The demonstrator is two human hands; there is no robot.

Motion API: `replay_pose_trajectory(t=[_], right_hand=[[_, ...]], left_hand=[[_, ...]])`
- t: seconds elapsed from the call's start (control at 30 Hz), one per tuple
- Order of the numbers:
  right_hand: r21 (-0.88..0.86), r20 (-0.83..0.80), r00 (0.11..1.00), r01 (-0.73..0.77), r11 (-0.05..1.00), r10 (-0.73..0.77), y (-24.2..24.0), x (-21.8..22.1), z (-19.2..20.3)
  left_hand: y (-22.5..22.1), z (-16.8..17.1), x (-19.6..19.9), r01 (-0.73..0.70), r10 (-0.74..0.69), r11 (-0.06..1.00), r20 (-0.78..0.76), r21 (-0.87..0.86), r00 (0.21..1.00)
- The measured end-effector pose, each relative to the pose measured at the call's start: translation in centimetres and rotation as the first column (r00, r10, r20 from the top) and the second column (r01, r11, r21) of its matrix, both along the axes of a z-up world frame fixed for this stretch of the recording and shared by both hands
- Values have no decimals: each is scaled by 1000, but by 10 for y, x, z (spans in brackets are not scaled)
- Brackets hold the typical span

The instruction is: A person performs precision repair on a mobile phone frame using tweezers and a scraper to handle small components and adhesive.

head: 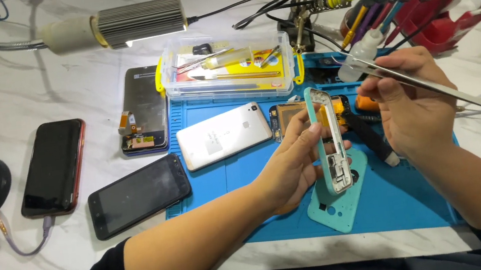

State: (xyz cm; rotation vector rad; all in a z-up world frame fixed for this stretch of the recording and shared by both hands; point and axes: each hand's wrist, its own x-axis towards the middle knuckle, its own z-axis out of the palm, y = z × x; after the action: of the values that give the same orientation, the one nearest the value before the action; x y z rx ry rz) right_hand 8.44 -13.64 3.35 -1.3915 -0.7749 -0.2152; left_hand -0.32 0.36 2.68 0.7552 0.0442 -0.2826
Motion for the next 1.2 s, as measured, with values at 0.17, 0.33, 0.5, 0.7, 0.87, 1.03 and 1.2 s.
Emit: replay_pose_trajectory(t=[0.17, 0.33, 0.5, 0.7, 0.87, 1.03, 1.2], right_hand=[[22, 29, 1000, -7, 1000, 7, 0, -1, 2], [58, -77, 997, -9, 998, 13, 0, -5, 3], [-9, -81, 991, -106, 994, 104, 0, -9, 4], [1, -35, 977, -210, 978, 210, 0, -15, 2], [41, -123, 975, -182, 982, 186, 1, -24, 4], [117, -178, 972, -135, 984, 155, 6, -33, 5], [-136, 212, 972, 134, 982, -103, 5, -36, 8]], left_hand=[[2, 5, -3, 3, -2, 1000, 12, -12, 1000], [5, 7, -6, 32, -32, 999, 20, -21, 999], [3, 0, -6, 62, -52, 996, 135, -71, 990], [3, -2, -5, 91, -62, 975, 144, -204, 988], [6, -12, -2, 153, -67, 923, 243, -354, 968], [2, -22, 1, 244, -199, 841, 144, -483, 969], [0, -9, -6, 218, -206, 860, 76, -461, 976]])
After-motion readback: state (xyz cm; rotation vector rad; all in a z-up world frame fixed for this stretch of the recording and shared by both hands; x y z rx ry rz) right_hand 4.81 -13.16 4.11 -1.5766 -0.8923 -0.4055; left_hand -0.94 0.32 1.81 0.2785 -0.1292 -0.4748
